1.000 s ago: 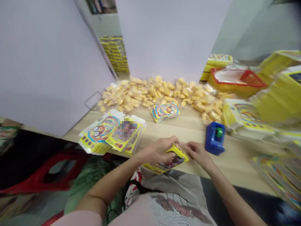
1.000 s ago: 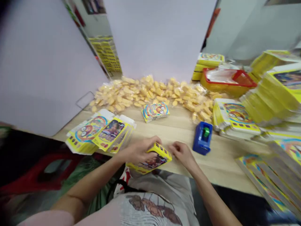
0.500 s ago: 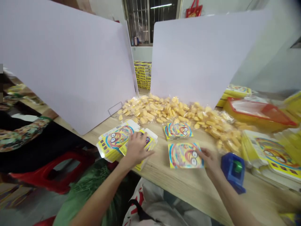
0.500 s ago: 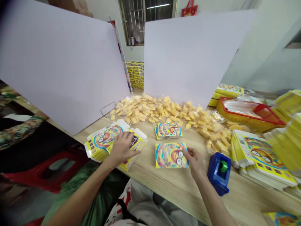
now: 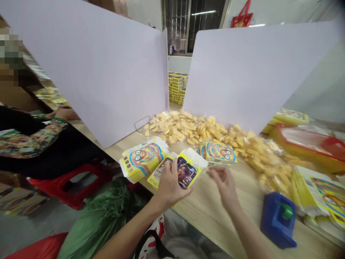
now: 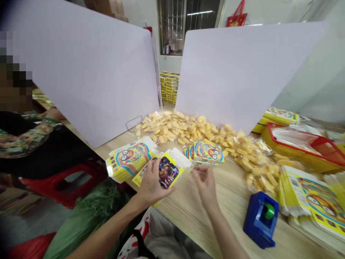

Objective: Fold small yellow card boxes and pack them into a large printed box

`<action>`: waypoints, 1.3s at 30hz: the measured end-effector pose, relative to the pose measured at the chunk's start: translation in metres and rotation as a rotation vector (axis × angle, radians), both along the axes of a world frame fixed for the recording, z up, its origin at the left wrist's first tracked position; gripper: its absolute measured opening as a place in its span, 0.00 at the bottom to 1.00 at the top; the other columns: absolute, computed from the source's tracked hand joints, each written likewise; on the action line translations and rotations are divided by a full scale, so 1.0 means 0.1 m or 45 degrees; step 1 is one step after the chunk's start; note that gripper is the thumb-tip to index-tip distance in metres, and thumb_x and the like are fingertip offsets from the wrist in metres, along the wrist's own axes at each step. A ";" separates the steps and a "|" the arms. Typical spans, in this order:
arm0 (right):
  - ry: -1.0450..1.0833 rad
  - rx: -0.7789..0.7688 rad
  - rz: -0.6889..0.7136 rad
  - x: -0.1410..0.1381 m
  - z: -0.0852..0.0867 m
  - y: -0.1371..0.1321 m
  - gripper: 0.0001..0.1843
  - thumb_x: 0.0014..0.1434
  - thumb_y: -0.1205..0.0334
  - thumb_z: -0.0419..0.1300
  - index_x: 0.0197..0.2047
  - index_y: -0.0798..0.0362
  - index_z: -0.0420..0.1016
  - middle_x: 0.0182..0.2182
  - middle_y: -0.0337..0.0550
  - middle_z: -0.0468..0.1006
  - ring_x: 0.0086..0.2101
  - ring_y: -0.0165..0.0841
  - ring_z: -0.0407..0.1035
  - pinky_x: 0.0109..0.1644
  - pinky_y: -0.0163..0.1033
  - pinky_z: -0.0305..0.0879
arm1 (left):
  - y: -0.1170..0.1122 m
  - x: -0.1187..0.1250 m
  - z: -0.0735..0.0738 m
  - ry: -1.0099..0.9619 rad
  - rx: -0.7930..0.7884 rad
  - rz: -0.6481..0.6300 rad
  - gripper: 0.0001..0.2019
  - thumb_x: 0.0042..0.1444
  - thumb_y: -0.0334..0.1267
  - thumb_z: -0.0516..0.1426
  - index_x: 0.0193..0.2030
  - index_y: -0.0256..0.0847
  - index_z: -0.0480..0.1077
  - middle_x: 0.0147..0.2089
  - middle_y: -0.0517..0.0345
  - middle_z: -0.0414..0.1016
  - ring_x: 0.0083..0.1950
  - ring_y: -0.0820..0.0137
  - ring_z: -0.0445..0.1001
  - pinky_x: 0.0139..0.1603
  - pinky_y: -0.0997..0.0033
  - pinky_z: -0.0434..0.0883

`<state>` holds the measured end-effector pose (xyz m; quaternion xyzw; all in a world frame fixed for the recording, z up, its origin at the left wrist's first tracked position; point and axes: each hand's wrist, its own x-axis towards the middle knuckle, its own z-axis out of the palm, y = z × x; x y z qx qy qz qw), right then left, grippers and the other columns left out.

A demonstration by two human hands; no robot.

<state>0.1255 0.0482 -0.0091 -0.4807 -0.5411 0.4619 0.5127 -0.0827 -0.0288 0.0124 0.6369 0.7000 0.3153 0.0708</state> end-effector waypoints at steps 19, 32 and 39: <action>-0.811 0.541 0.102 0.65 -0.25 -1.39 0.24 0.60 0.70 0.57 0.59 0.45 0.69 0.51 0.49 0.76 0.52 0.44 0.69 0.56 0.56 0.65 | -0.59 0.77 -0.68 -0.978 -0.511 -0.893 0.34 0.62 0.41 0.54 0.72 0.40 0.45 0.72 0.45 0.50 0.71 0.60 0.53 0.71 0.55 0.53; -0.546 0.216 -0.286 0.61 -0.28 -1.45 0.11 0.57 0.63 0.63 0.44 0.51 0.72 0.45 0.48 0.76 0.48 0.42 0.70 0.56 0.51 0.65 | -0.51 0.63 -0.72 -1.146 -0.624 -0.807 0.18 0.58 0.42 0.59 0.53 0.39 0.68 0.45 0.52 0.71 0.43 0.67 0.71 0.45 0.68 0.71; -0.097 -0.228 -0.199 0.66 -0.63 -1.69 0.21 0.59 0.56 0.62 0.54 0.50 0.69 0.47 0.49 0.75 0.44 0.39 0.71 0.49 0.46 0.70 | -0.44 0.72 -0.74 -1.279 -0.616 -0.740 0.12 0.57 0.45 0.59 0.42 0.38 0.70 0.37 0.57 0.68 0.37 0.71 0.67 0.36 0.73 0.66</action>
